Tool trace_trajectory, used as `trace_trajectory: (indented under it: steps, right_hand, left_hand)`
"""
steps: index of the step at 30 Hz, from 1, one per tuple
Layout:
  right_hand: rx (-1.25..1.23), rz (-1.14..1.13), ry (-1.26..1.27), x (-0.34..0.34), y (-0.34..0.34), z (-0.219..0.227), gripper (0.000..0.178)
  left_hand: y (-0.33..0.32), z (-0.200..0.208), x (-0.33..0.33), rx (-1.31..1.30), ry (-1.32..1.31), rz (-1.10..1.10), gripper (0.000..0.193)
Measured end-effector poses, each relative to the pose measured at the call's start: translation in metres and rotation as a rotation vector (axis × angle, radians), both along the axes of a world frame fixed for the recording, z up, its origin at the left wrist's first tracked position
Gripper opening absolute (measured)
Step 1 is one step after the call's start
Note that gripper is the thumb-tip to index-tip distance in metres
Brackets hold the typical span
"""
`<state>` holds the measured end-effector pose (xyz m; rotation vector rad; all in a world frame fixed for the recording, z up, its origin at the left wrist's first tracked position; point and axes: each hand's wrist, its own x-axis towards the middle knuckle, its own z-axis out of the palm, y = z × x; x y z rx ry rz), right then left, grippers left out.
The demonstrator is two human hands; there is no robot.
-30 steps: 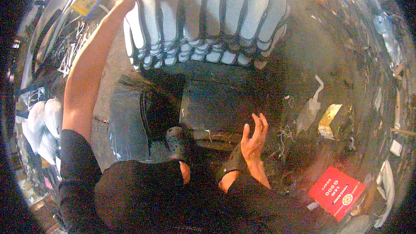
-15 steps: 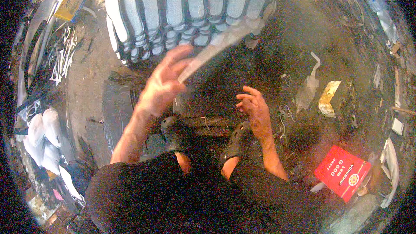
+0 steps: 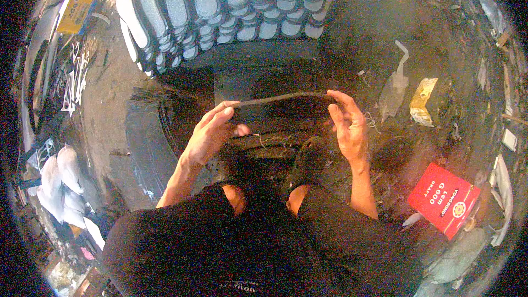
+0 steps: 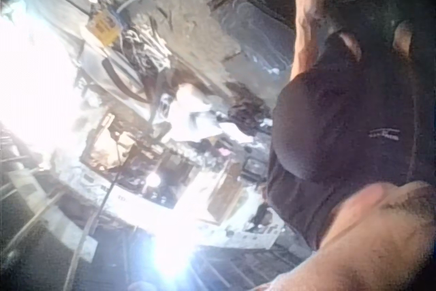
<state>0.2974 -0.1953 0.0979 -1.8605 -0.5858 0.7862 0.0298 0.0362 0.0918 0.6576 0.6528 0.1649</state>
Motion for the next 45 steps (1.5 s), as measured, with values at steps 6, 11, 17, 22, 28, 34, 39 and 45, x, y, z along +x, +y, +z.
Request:
trace_trajectory:
  steps: [6,11,17,22,28,34,39,45]
  right_hand:
    - [-0.017,0.103,-0.250,0.022,-0.003,0.009,0.028]
    - [0.080,-0.045,-0.406,0.054,-0.016,0.007,0.029]
    - [0.356,-0.329,0.000,0.058,-0.022,0.000,0.042]
    - [0.360,-0.366,0.078,0.044,-0.023,-0.006,0.045]
    - [0.404,-0.409,0.232,0.038,-0.017,0.000,0.047]
    - [0.464,-0.430,0.330,0.038,-0.003,0.019,0.048]
    - [0.443,-0.414,0.376,0.039,-0.004,0.018,0.049]
    - [0.428,-0.394,0.386,0.047,-0.008,0.016,0.047]
  left_hand:
    - [0.007,-0.008,0.013,-0.085,-0.065,-0.025,0.047]
    - [-0.004,-0.005,0.000,0.904,0.246,-0.187,0.084]
    - [-0.006,-0.044,-0.040,1.741,0.390,-0.551,0.076]
    - [0.009,-0.053,-0.039,1.708,0.286,-0.558,0.046]
    - [0.065,-0.033,-0.004,1.101,0.363,-0.504,0.031]
    - [0.112,-0.054,0.022,0.704,0.331,-0.497,0.036]
    - [0.122,-0.061,0.027,0.616,0.319,-0.417,0.038]
    - [0.120,-0.050,0.026,0.606,0.385,-0.331,0.041]
